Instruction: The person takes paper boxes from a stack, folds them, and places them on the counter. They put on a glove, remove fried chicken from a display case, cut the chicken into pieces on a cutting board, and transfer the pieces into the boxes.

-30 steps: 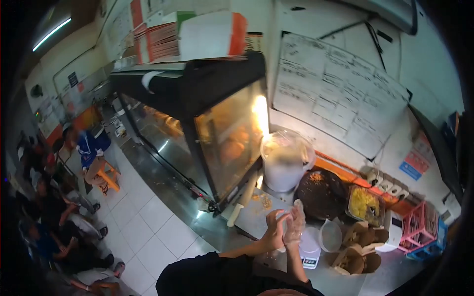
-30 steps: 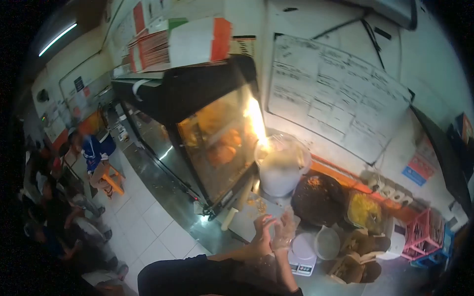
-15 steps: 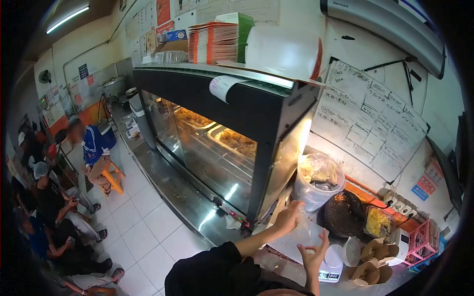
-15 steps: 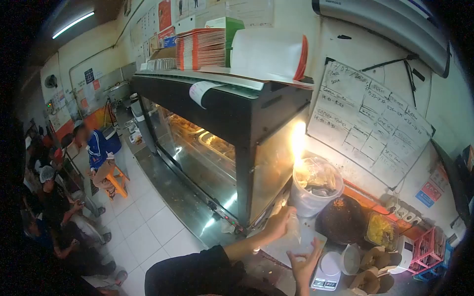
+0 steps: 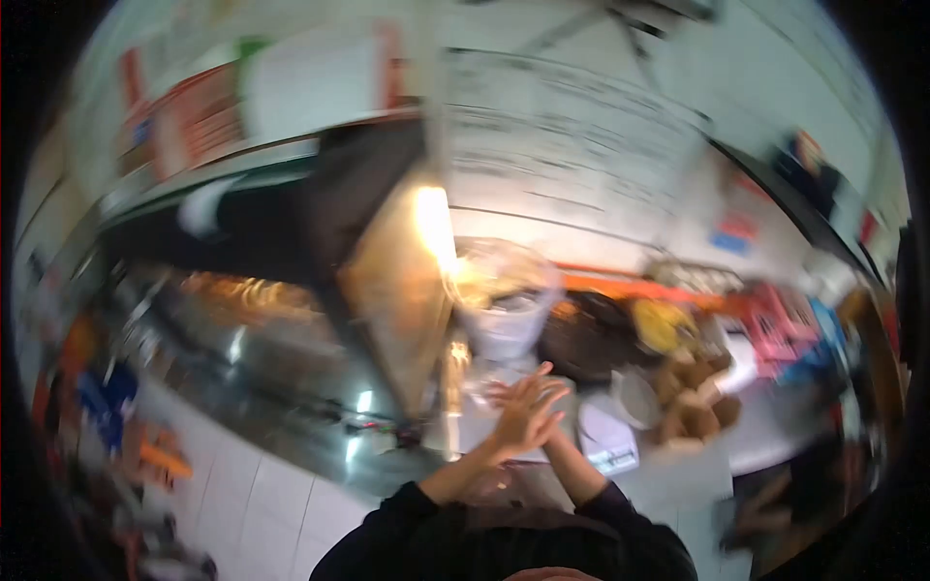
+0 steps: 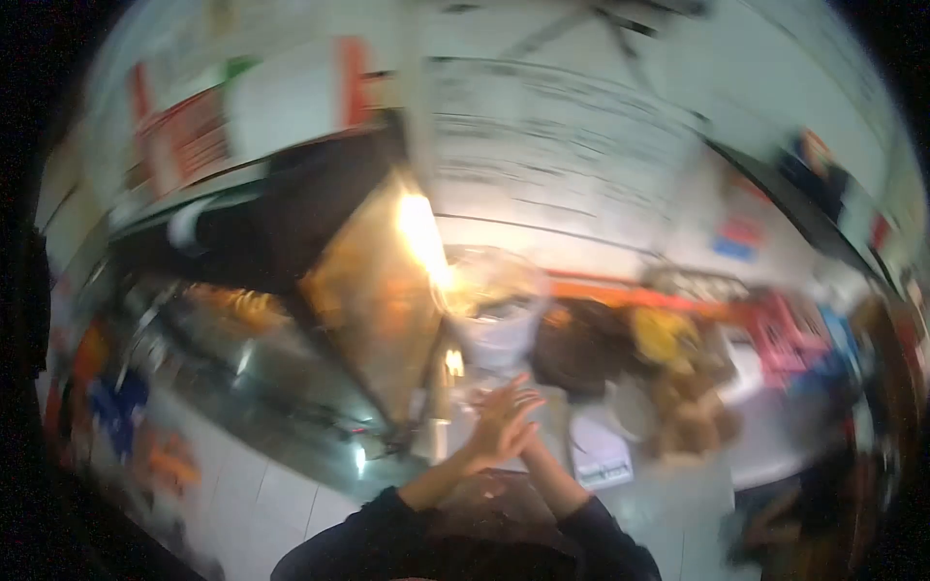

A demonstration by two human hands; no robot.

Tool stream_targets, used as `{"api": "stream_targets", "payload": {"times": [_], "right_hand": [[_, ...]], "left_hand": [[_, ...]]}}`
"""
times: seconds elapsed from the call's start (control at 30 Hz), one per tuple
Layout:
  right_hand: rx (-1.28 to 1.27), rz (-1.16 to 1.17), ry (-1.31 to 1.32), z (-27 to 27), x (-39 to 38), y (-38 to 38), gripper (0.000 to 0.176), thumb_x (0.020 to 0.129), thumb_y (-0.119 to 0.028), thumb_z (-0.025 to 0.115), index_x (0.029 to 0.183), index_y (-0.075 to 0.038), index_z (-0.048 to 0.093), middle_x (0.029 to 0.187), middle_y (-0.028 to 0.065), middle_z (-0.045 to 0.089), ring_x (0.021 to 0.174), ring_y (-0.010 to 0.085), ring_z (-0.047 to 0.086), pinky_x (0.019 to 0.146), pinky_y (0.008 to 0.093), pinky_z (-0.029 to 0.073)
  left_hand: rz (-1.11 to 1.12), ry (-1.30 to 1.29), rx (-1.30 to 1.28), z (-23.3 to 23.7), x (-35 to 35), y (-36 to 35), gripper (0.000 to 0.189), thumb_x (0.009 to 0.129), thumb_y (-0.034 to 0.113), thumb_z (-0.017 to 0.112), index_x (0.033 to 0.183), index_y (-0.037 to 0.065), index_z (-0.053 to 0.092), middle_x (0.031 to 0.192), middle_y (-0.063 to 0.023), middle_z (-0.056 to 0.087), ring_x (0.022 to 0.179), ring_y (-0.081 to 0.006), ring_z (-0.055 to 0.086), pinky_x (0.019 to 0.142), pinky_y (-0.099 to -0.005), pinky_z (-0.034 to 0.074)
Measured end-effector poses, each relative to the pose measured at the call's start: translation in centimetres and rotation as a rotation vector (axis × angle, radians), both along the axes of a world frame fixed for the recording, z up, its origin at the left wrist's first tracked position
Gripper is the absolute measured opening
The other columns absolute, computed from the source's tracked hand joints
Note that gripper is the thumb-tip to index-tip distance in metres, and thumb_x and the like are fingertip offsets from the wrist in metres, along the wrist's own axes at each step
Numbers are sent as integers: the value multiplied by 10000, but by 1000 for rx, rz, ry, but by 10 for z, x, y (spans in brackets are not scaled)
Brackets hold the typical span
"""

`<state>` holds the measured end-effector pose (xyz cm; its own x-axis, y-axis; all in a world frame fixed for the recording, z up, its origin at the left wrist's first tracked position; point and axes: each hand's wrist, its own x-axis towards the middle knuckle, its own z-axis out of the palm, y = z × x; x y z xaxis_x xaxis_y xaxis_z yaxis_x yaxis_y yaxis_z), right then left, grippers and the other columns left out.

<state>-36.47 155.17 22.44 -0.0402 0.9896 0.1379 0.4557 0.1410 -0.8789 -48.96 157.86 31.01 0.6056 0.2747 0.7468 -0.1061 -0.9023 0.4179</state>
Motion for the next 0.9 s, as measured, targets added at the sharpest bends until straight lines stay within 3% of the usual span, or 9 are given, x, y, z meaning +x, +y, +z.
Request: {"api": "stream_targets", "payload": {"times": [0.17, 0.27, 0.33, 0.4, 0.47, 0.53, 0.63, 0.73, 0.9], "right_hand": [[-314, 137, 1339, 30, 35, -83, 609, 915, -462, 396, 1397, -90, 363, 1347, 90, 471, 1176, 222, 506, 950, 348, 420], [-189, 156, 1618, 62, 96, -143, 629, 954, -559, 314, 1401, -121, 373, 1348, 49, 478, 1187, 197, 494, 964, 344, 400], [15, -248, 1401, 97, 140, -189, 611, 939, -490, 439, 1368, -57, 401, 1374, 109, 455, 1198, 215, 492, 902, 426, 445], [78, -275, 880, 105, 211, -247, 465, 950, -367, 489, 1311, -74, 487, 1297, 35, 541, 1194, 185, 504, 918, 368, 441], [-12, -495, 517, 96, 286, -295, 374, 871, -160, 596, 1230, -65, 556, 1234, 71, 592, 1134, 234, 562, 913, 410, 450], [-350, -788, -274, 96, 351, -312, 400, 759, -55, 639, 1156, -74, 598, 1152, 115, 626, 1023, 264, 616, 871, 419, 477], [-144, -591, -747, 36, 439, -319, 538, 641, -71, 702, 1167, -110, 597, 1154, 117, 607, 1056, 256, 591, 892, 369, 477], [-327, -269, -993, -13, 487, -296, 519, 613, -50, 715, 1117, -125, 614, 1102, 111, 613, 1013, 281, 596, 849, 386, 491], [-334, -221, -954, -30, 498, -287, 197, 756, -191, 595, 921, -163, 698, 819, 118, 666, 816, 305, 653, 725, 415, 520]], "left_hand": [[-491, 140, 337, -41, 58, -25, 489, 767, 343, 614, 1208, 134, 594, 1366, -105, 466, 1332, -334, 353, 1059, -525, 261], [-413, 43, 468, -90, 110, -27, 556, 753, 255, 649, 1277, 118, 522, 1413, -116, 400, 1332, -352, 337, 1055, -520, 271], [-272, 196, 483, -90, 146, -38, 607, 742, 202, 668, 1308, 95, 476, 1422, -140, 375, 1327, -365, 333, 1047, -507, 294], [-211, 266, 252, -90, 188, -62, 646, 735, 171, 679, 1327, 73, 438, 1395, -157, 402, 1301, -366, 367, 1026, -481, 331], [-211, 275, 26, -100, 229, -87, 632, 735, 180, 686, 1302, 37, 446, 1309, -184, 482, 1223, -351, 453, 970, -444, 399], [-215, 330, -20, -83, 271, -122, 581, 730, 192, 690, 1252, 32, 490, 1206, -182, 548, 1132, -326, 522, 928, -429, 429], [-199, 449, 6, -80, 338, -162, 472, 714, 192, 695, 1137, 40, 550, 1091, -161, 597, 1062, -314, 560, 861, -437, 465], [-81, 832, 175, -97, 388, -175, 321, 693, 182, 699, 970, 45, 611, 914, -130, 650, 904, -298, 630, 743, -423, 510], [-94, 868, 232, -113, 414, -171, 154, 692, 176, 678, 823, 96, 665, 737, -127, 654, 719, -299, 661, 638, -408, 527]]}}
